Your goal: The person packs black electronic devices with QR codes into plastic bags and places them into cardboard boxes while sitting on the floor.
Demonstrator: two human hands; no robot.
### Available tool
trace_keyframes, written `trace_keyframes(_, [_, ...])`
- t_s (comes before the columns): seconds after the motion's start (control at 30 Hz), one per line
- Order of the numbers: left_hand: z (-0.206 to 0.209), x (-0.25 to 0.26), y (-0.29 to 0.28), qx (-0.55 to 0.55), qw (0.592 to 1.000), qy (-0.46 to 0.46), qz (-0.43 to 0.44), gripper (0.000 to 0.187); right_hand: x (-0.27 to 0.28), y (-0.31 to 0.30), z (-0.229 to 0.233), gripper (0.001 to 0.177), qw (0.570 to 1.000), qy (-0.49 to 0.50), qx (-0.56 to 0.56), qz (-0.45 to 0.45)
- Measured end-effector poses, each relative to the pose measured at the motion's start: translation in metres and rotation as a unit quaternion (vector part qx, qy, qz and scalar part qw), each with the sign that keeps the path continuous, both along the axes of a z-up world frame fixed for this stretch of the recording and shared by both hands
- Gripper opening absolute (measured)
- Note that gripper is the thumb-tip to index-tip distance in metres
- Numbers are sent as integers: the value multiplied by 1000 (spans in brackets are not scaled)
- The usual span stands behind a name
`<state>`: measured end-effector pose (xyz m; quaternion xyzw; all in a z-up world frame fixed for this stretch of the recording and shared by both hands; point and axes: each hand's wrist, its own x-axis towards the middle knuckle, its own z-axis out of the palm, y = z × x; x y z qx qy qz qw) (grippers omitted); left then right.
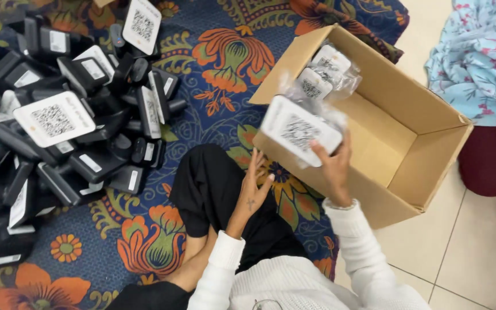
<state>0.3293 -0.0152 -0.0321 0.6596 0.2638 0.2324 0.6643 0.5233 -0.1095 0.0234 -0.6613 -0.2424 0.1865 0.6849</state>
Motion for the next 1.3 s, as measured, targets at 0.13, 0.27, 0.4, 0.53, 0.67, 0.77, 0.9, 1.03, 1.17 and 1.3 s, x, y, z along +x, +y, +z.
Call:
trace_keyframes(0.13, [-89, -14, -12, 140, 982, 111, -64, 78, 110, -61, 20, 56, 980, -182, -61, -55])
trace_keyframes(0.27, [-135, -22, -29, 395, 883, 227, -108, 67, 203, -67, 17, 56, 889, -275, -364, -50])
trace_keyframes(0.4, [-137, -19, -34, 461, 835, 276, -116, 60, 325, -50, -90, 64, 840, -279, -451, 117])
trace_keyframes(0.53, [-134, -20, -33, 455, 836, 285, -111, 60, 354, 17, -124, 64, 837, -260, -453, 166])
trace_keyframes(0.67, [-133, -17, -34, 458, 828, 302, -118, 59, 358, 54, -133, 67, 775, -285, -553, 112])
trace_keyframes(0.77, [-131, -16, -37, 446, 833, 304, -120, 58, 376, 37, -166, 72, 772, -358, -507, 137])
trace_keyframes(0.9, [-133, -16, -38, 450, 837, 294, -104, 56, 366, 30, -210, 55, 723, -520, -451, 56])
trace_keyframes(1.03, [-136, -27, -43, 438, 845, 296, -75, 50, 349, 43, -188, 55, 647, -637, -417, 23])
trace_keyframes(1.17, [-128, -42, -36, 492, 823, 282, -31, 44, 339, 74, -147, 56, 612, -665, -427, -22])
trace_keyframes(1.3, [-107, -68, -30, 504, 822, 263, 37, 45, 271, 127, -89, 54, 721, -626, -290, -60])
